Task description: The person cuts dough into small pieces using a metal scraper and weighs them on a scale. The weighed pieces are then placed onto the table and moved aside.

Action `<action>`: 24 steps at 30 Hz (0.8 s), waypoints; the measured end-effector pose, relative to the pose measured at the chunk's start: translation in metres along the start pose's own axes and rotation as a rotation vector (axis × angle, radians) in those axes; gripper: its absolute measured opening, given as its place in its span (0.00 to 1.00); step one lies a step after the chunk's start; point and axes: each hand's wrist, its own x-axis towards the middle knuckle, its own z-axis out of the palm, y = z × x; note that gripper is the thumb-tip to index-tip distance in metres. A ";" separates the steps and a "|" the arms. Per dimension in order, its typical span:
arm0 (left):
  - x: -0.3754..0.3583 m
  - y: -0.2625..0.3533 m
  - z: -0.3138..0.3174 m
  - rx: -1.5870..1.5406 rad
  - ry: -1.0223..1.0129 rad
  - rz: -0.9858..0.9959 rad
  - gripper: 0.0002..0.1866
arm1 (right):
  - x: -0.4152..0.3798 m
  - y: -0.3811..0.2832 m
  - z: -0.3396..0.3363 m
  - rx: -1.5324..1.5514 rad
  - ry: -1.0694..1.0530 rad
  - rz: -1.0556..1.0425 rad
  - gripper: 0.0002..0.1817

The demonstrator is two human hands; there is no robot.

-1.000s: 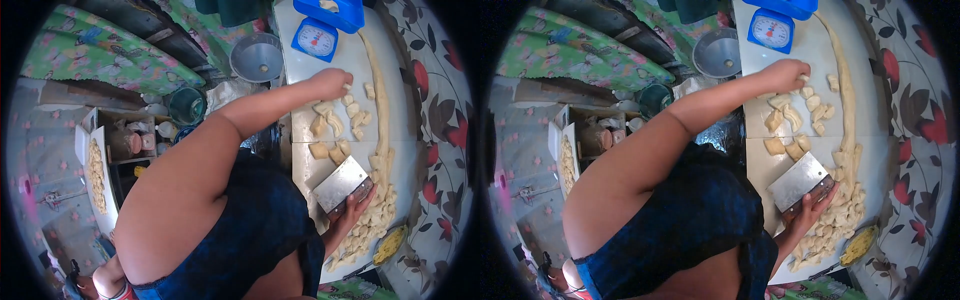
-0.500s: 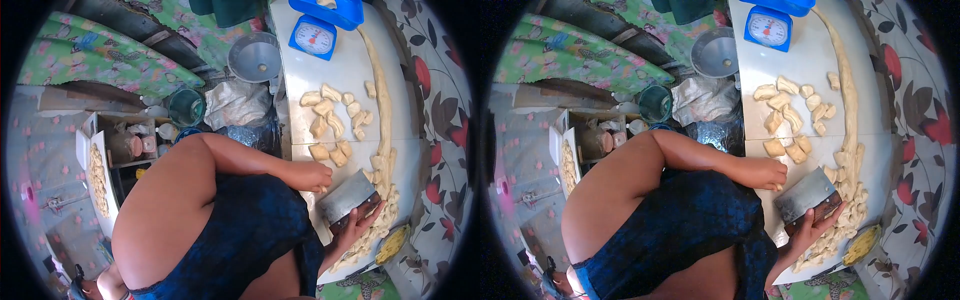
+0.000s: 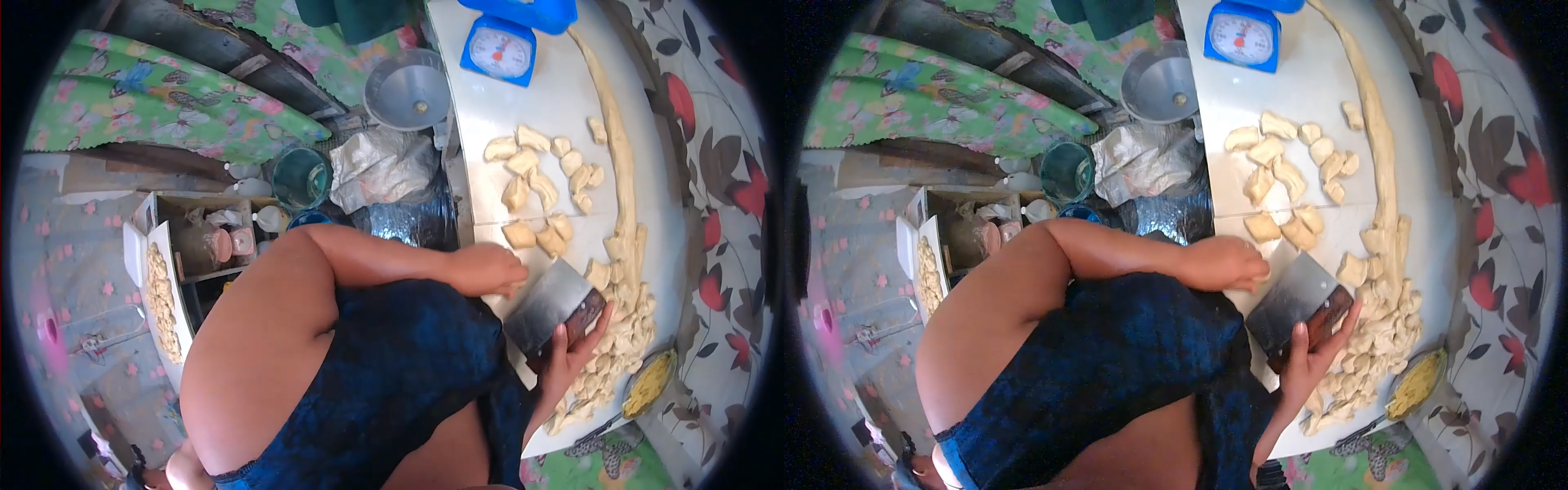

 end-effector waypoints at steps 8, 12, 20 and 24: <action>-0.012 -0.011 0.001 0.091 0.168 0.167 0.10 | 0.004 -0.010 0.018 -0.125 -0.047 0.044 0.40; -0.015 -0.011 0.005 0.129 0.191 0.127 0.09 | 0.009 -0.004 0.016 -0.372 -0.130 -0.092 0.40; -0.012 -0.009 0.012 0.213 0.280 0.153 0.07 | 0.012 -0.019 0.025 -0.603 -0.293 -0.115 0.39; -0.012 -0.007 0.013 0.235 0.306 0.160 0.07 | 0.013 -0.023 0.028 -0.669 -0.366 -0.098 0.39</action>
